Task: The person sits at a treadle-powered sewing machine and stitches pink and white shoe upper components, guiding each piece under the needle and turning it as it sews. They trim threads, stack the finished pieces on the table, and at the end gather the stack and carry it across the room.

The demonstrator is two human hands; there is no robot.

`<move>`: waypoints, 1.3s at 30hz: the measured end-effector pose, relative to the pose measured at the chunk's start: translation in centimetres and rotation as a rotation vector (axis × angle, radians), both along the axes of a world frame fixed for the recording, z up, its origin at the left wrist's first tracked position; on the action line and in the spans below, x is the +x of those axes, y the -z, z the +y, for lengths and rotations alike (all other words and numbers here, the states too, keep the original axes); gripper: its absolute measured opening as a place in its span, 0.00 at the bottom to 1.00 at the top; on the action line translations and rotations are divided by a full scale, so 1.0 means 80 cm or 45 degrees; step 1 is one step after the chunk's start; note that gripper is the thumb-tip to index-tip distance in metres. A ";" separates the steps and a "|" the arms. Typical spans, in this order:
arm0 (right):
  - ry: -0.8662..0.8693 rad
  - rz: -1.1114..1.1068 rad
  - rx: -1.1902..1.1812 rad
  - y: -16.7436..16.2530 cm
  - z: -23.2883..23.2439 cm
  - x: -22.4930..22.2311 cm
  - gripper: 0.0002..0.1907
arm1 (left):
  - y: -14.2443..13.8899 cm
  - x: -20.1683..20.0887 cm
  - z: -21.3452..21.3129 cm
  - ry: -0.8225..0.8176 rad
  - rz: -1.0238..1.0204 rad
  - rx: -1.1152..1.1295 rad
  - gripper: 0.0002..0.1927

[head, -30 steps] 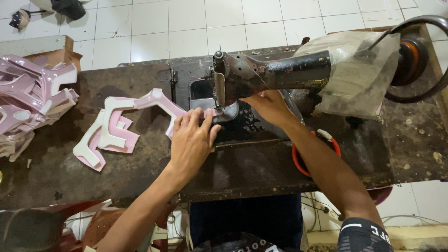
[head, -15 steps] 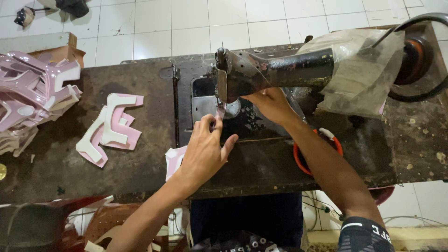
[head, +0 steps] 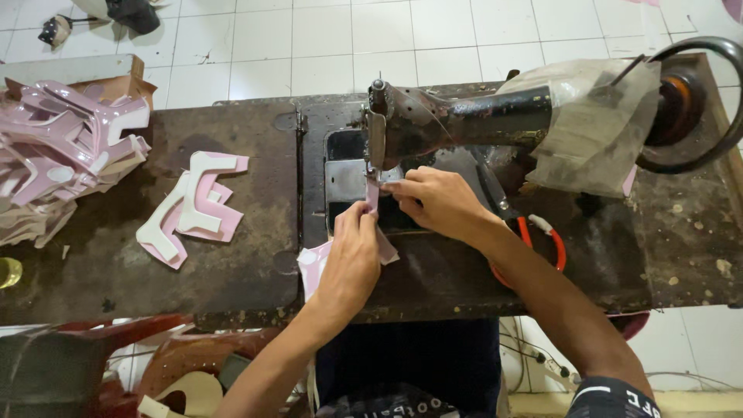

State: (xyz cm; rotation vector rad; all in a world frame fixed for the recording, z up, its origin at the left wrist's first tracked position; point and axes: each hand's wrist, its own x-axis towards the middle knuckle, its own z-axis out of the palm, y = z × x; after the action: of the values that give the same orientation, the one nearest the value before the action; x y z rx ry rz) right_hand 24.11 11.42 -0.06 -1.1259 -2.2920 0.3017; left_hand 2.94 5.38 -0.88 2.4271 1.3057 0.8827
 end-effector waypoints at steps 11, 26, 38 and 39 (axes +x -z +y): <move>-0.001 -0.088 0.030 -0.003 -0.004 0.000 0.15 | 0.006 0.019 0.010 -0.094 -0.128 -0.044 0.14; -0.001 -0.055 0.033 0.001 -0.002 0.001 0.15 | -0.012 0.015 0.019 -0.193 0.097 0.081 0.18; -0.028 -0.008 0.027 0.004 0.000 0.004 0.17 | 0.003 0.009 0.035 -0.121 -0.065 0.169 0.15; -0.023 -0.010 0.028 0.004 0.001 0.004 0.16 | 0.001 0.008 0.037 -0.114 -0.066 0.168 0.16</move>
State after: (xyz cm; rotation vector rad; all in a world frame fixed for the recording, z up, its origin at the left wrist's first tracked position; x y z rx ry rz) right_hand 24.41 11.49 -0.38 -1.0974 -2.3083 0.2786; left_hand 3.60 8.33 -0.97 2.4412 1.3882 1.0802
